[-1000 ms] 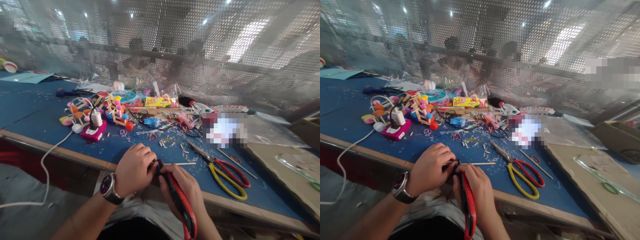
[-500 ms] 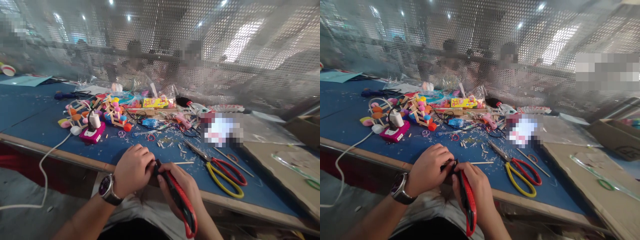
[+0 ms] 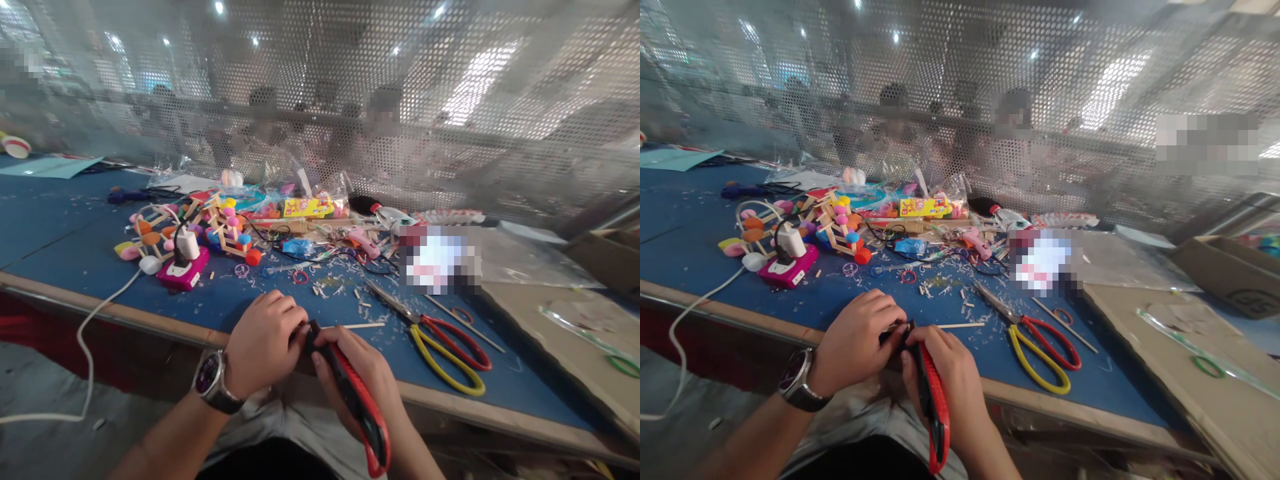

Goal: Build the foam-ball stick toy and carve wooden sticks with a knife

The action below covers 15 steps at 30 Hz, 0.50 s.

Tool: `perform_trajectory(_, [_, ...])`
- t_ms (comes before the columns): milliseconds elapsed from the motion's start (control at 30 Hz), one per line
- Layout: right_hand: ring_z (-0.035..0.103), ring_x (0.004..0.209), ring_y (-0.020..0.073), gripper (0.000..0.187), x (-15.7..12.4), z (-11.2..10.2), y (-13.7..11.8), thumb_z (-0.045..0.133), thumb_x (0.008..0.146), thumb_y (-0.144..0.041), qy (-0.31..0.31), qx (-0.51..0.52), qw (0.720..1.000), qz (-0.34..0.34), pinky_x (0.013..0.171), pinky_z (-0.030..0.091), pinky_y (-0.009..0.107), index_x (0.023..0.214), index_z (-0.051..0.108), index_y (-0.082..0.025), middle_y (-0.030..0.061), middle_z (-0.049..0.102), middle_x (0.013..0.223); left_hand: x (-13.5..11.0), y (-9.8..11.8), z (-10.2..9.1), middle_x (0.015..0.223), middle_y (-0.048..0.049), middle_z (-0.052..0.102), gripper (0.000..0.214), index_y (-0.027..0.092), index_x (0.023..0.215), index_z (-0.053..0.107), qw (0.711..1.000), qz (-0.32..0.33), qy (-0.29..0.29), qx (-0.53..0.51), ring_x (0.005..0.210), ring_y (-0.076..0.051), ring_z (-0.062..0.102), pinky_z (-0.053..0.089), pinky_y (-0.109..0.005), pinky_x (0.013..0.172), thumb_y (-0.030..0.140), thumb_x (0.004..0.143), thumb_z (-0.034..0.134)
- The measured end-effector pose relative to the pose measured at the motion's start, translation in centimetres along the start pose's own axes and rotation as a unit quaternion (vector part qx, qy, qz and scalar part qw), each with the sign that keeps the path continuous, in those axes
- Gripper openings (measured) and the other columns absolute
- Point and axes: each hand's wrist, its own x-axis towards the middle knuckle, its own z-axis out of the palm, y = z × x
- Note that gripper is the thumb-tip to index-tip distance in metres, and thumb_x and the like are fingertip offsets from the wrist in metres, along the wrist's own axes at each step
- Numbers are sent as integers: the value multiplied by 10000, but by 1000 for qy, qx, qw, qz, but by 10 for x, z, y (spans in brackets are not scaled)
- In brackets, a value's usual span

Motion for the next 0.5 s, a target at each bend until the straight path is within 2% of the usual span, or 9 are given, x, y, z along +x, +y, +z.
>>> perform_trajectory(500, [704,703,169,85,0,3,0,548,923,-181,2,-18,1000,-15,638,523,245,920,584,-259,2,716,797,-1,0,2,862,-45,655,133,193,846,661,1000,6,13,4,899,-246,571,462,-404,793,163,945,578])
